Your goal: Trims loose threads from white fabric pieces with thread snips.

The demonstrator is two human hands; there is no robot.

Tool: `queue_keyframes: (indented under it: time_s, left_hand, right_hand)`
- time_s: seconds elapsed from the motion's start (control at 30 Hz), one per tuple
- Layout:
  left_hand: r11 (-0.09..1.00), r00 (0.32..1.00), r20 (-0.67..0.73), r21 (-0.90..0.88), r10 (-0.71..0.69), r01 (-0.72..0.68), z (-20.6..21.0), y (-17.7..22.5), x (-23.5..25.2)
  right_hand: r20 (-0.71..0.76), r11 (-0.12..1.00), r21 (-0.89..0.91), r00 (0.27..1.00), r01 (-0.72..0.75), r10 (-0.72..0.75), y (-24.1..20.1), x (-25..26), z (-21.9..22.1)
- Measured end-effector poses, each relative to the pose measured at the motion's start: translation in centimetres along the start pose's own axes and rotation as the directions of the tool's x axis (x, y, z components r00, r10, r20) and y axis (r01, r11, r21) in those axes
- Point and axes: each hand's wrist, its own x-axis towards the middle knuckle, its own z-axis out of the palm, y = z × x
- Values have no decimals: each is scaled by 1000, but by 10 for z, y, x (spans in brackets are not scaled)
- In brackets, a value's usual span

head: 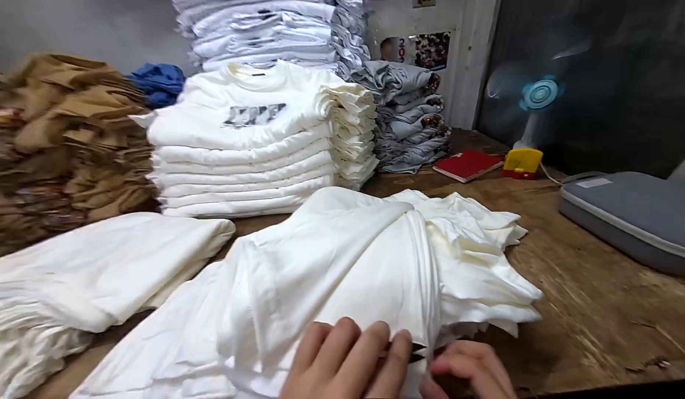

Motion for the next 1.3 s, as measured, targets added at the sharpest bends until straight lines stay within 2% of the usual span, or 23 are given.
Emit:
queue_keyframes:
  time_s: [0.07, 0.17, 0.27, 0.33, 0.4, 0.5, 0.6, 0.7, 0.73, 0.8, 0.87, 0.93, 1.0, 1.07, 1.13, 1.2, 1.3]
  left_hand:
    - [1000, 1000, 17, 0, 11, -11, -6, 0, -2]
    - [999, 998, 48, 9, 38, -38, -11, 5, 0]
    - [997, 996, 60, 15, 71, -72, -1, 9, 2]
    - [999, 998, 29, -7, 48, -48, 1, 8, 2]
    - [998, 1000, 15, -62, -20, 20, -5, 5, 0]
    - [986, 991, 110, -139, -78, 93, -12, -9, -3]
    - [960, 990, 116, -257, -84, 111, -8, -24, -7]
    - [901, 987, 99, -405, -125, 155, -14, -25, 0]
    - [890, 986, 97, -426, -132, 161, -15, -25, 3]
    - [870, 983, 67, -459, -170, 182, -9, -28, 10]
    - [841, 974, 36, -498, -225, 213, 5, -36, 14]
    - [796, 962, 40, -553, -270, 246, 16, -39, 16]
    - [779, 957, 58, -569, -283, 265, 18, -37, 17]
    - [766, 958, 70, -586, -277, 264, 18, -36, 14]
    - [773, 973, 76, -595, -219, 220, 12, -37, 9]
    - [840, 990, 40, -525, -135, 136, 3, -36, 4]
    - [940, 988, -141, -342, -55, 3, 3, -27, -7]
  right_hand:
    - [-42, 999, -43, 999, 4, -6, -4, 1, 2]
    - [-82, 999, -1, 995, 50, -50, -3, 3, 0]
    - [-49, 996, 38, 995, 85, -84, -1, 3, 2]
    - [-32, 996, 12, 995, 92, -92, -3, 1, 2]
    - [-56, 998, -24, 996, 64, -65, -2, -2, -1]
    - [-113, 996, -55, 991, 66, -72, 8, -6, -8]
    - [-102, 981, -124, 982, 147, -159, -2, -5, 0]
    - [-76, 948, -232, 967, 219, -242, -21, 7, 26]
    - [-89, 952, -202, 963, 231, -253, -23, 14, 36]
    - [-161, 972, 17, 960, 234, -229, -20, 29, 49]
    - [-212, 956, 252, 972, 150, -97, -14, 45, 51]
    - [-145, 929, 355, 988, 108, -59, -5, 54, 45]
    - [-19, 962, 226, 988, 155, -155, -3, 50, 37]
    - [-60, 966, -35, 964, 258, -259, -4, 35, 30]
    - [-146, 931, -182, 927, 317, -345, -1, 20, 18]
    - [-183, 926, -197, 916, 321, -356, -1, 10, 2]
    - [-179, 956, -93, 939, 280, -292, -8, 4, -9]
